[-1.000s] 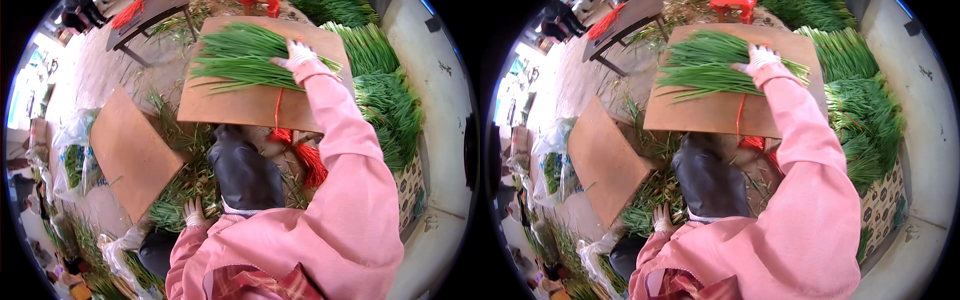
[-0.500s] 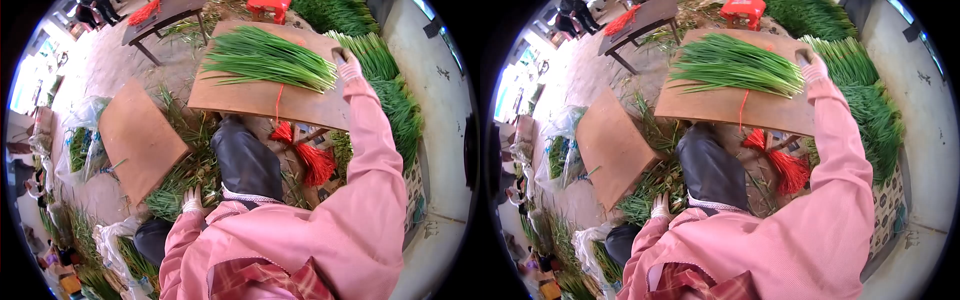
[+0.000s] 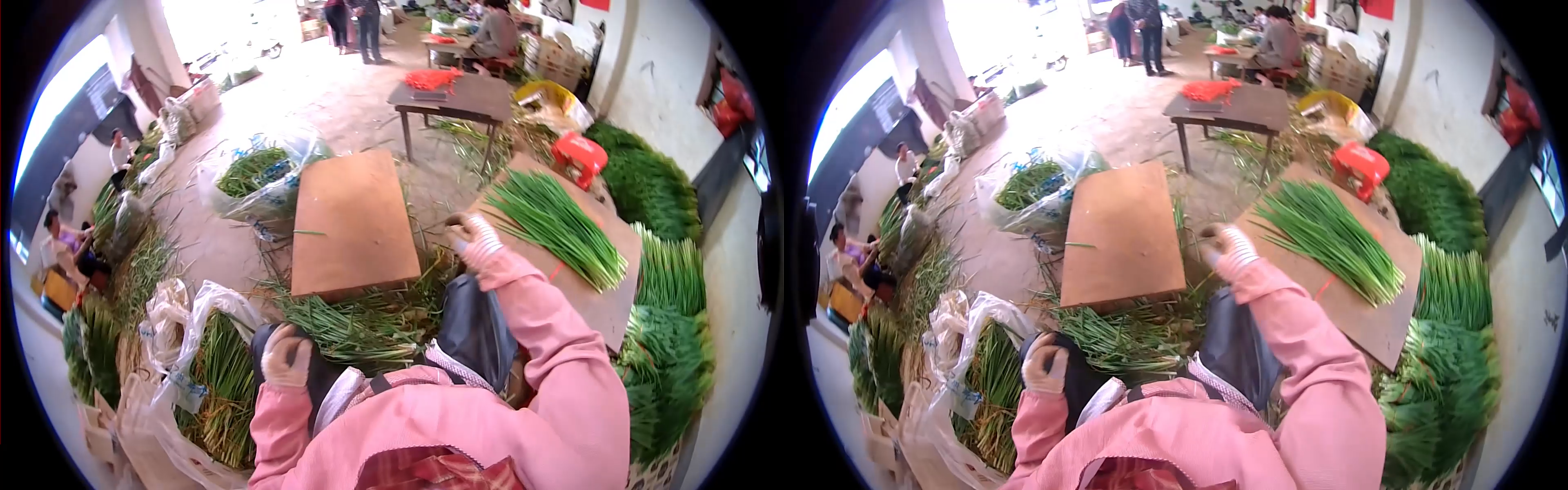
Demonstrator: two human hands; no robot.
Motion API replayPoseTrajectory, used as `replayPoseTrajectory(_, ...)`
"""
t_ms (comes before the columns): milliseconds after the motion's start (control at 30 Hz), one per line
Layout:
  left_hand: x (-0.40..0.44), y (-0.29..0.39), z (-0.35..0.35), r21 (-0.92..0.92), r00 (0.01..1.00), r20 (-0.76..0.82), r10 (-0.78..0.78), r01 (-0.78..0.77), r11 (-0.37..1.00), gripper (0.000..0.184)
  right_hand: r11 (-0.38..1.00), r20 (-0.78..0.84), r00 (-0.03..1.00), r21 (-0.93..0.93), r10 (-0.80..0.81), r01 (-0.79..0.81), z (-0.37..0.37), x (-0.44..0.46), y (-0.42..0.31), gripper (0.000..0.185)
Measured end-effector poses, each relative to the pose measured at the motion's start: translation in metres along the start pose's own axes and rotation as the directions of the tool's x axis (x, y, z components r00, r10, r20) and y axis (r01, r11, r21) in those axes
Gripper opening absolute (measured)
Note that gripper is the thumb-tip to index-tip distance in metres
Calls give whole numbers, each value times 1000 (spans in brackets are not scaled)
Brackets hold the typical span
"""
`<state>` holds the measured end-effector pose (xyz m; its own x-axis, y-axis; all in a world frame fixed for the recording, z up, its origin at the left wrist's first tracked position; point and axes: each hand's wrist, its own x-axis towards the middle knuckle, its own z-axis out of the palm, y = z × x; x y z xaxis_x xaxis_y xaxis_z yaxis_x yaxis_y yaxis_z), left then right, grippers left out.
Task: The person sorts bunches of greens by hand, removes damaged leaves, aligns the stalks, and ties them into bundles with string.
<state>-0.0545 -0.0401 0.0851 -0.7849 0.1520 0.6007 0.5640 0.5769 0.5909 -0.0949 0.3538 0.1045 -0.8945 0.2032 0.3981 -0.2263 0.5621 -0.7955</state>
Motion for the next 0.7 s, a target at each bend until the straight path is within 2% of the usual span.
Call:
replayPoseTrajectory(33, -10, -6, -13, 12, 997, -48, -62, 63, 998, 10, 988, 38, 988, -28, -152, 153, 22, 10, -11, 27)
replayPoseTrajectory(67, -23, -15, -25, 21, 988, -95, -123, 126, 992, 10, 995, 169, 982, -48, -83, 92, 43, 19, -16, 27)
replayPoseTrajectory(100, -38, -26, -36, 13, 967, -139, -214, 217, 976, 10, 984, 238, 970, -157, -49, 88, 58, 20, -37, 26)
replayPoseTrajectory(133, -55, -38, -43, -5, 935, -185, -301, 306, 952, 11, 975, 269, 948, -91, -172, 203, 97, 30, -4, 27)
replayPoseTrajectory(167, -73, -54, -48, -38, 903, -253, -346, 348, 937, 12, 963, 308, 930, -111, -200, 244, 113, 27, -12, 30)
replayPoseTrajectory(200, -93, -72, -49, -75, 863, -316, -395, 392, 917, 13, 979, 433, 897, -130, -87, 158, 119, 25, -34, 34)
replayPoseTrajectory(233, -104, -76, -51, -216, 790, -339, -511, 463, 859, 19, 973, 455, 883, -129, -114, 192, 135, 27, -28, 35)
replayPoseTrajectory(267, -116, -82, -48, -135, 770, -351, -533, 522, 843, 22, 969, 494, 858, -111, -139, 221, 157, 24, -22, 36)
replayPoseTrajectory(300, -118, -71, -53, -41, 732, -366, -575, 605, 795, 25, 981, 550, 832, -117, -64, 153, 171, 25, -27, 37)
replayPoseTrajectory(333, -129, -82, -52, -118, 661, -329, -675, 680, 724, 27, 988, 629, 777, -131, 14, 88, 181, 29, -39, 39)
replayPoseTrajectory(367, -127, -76, -51, -129, 582, -282, -763, 764, 632, 28, 999, 651, 757, -51, 47, -19, 179, 27, -65, 36)
replayPoseTrajectory(400, -139, -84, -49, -143, 580, -221, -784, 776, 615, 28, 988, 667, 739, 28, 93, -150, 202, 28, -49, 34)
replayPoseTrajectory(433, -150, -93, -44, -95, 636, -190, -748, 747, 658, 26, 994, 641, 768, 90, -9, -64, 232, 33, -15, 28)
replayPoseTrajectory(500, -154, -85, -37, -27, 666, -160, -729, 735, 677, 22, 882, 675, 738, 359, -19, -306, 262, 34, -27, 22)
replayPoseTrajectory(533, -161, -86, -32, -9, 663, -138, -736, 742, 670, 21, 826, 752, 658, 352, 30, -441, 277, 36, -41, 23)
replayPoseTrajectory(567, -170, -89, -26, -111, 603, -118, -789, 782, 614, 20, 875, 816, 577, 256, 32, -411, 292, 39, -59, 23)
replayPoseTrajectory(600, -178, -89, -20, -214, 554, -87, -828, 801, 559, 20, 832, 866, 499, 262, 21, -490, 316, 36, -57, 23)
replayPoseTrajectory(700, -180, -70, -20, -233, 525, -132, -841, 808, 541, 19, 908, 929, 350, 246, -121, -338, 356, 24, -95, 22)
